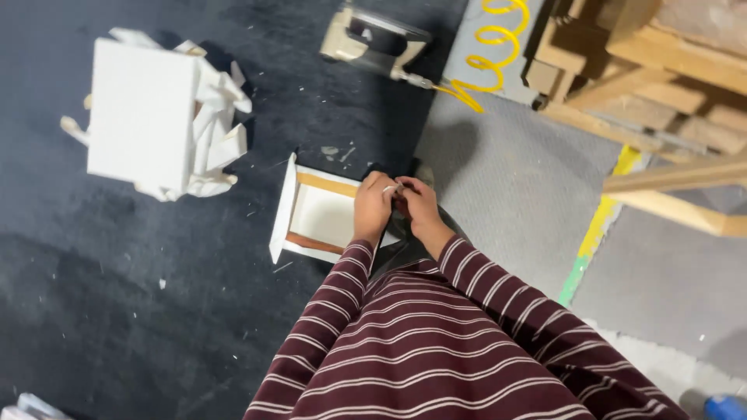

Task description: Stretching canvas over small wooden frames and securing them with a pneumatic stapler.

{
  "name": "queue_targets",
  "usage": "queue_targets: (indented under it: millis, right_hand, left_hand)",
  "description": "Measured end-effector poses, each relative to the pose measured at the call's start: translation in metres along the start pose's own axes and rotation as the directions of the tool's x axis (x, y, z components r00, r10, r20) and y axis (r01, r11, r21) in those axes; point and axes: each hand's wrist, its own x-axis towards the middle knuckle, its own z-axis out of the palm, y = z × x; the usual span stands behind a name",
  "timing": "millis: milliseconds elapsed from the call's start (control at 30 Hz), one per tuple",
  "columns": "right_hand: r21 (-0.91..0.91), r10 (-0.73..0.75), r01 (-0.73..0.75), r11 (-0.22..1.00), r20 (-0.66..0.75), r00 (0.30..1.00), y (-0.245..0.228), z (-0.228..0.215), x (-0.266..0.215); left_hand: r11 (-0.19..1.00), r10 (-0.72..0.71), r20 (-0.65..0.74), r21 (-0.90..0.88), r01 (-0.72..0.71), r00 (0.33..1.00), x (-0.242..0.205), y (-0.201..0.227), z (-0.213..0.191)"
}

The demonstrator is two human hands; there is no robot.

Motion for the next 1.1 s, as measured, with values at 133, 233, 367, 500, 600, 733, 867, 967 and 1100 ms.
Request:
queue_targets:
  millis: [133,233,367,500,600,733,867,967,1100]
  right_hand:
    - [-0.087,-0.040,0.034,0.996,-0.074,0.996,0.002,-0.007,-0.008]
    - [-0.049,-0.002,-0.003,0.999,-0.094,0.996,0.007,-0.012,-0.010]
    - [0.090,0.061,-0.055,0.994,-0.069,0.996,0.014,-0.024,-0.018]
    - [0.145,0.098,-0.086,0.986,-0.076,0.992,0.018,-0.025,-0.030]
    - [0.175,0.128,-0.115,0.978,-0.066,0.990,0.017,-0.024,-0.029]
    - [0.188,0.136,-0.119,0.975,-0.075,0.988,0.023,-0.027,-0.025]
    - [0.194,0.109,-0.093,0.977,-0.074,0.991,0.029,-0.028,-0.025]
    - [0.218,0.109,-0.090,0.972,-0.074,0.991,0.033,-0.025,-0.021]
    - [0.230,0.118,-0.093,0.969,-0.095,0.989,0.025,-0.022,-0.025]
  left_hand:
    - [0.986,0.023,0.099,0.163,-0.039,0.995,0.001,-0.019,0.005]
    - [0.979,0.011,0.140,0.202,-0.039,0.990,-0.002,-0.026,0.013]
    - [0.985,0.035,0.196,0.158,-0.067,0.980,-0.020,-0.024,0.026]
    - [0.985,0.025,0.228,0.161,-0.063,0.973,-0.026,-0.026,0.030]
    - [0.985,0.025,0.230,0.158,-0.063,0.973,-0.023,-0.021,0.026]
    - [0.997,0.024,0.238,0.060,-0.039,0.971,-0.018,-0.020,0.021]
    - [0.997,0.078,0.289,-0.024,-0.074,0.954,-0.005,-0.014,0.007]
    - [0.993,0.117,0.359,-0.035,-0.113,0.926,0.006,-0.019,0.004]
    - [0.990,0.127,0.415,-0.105,-0.091,0.901,0.014,-0.025,0.002]
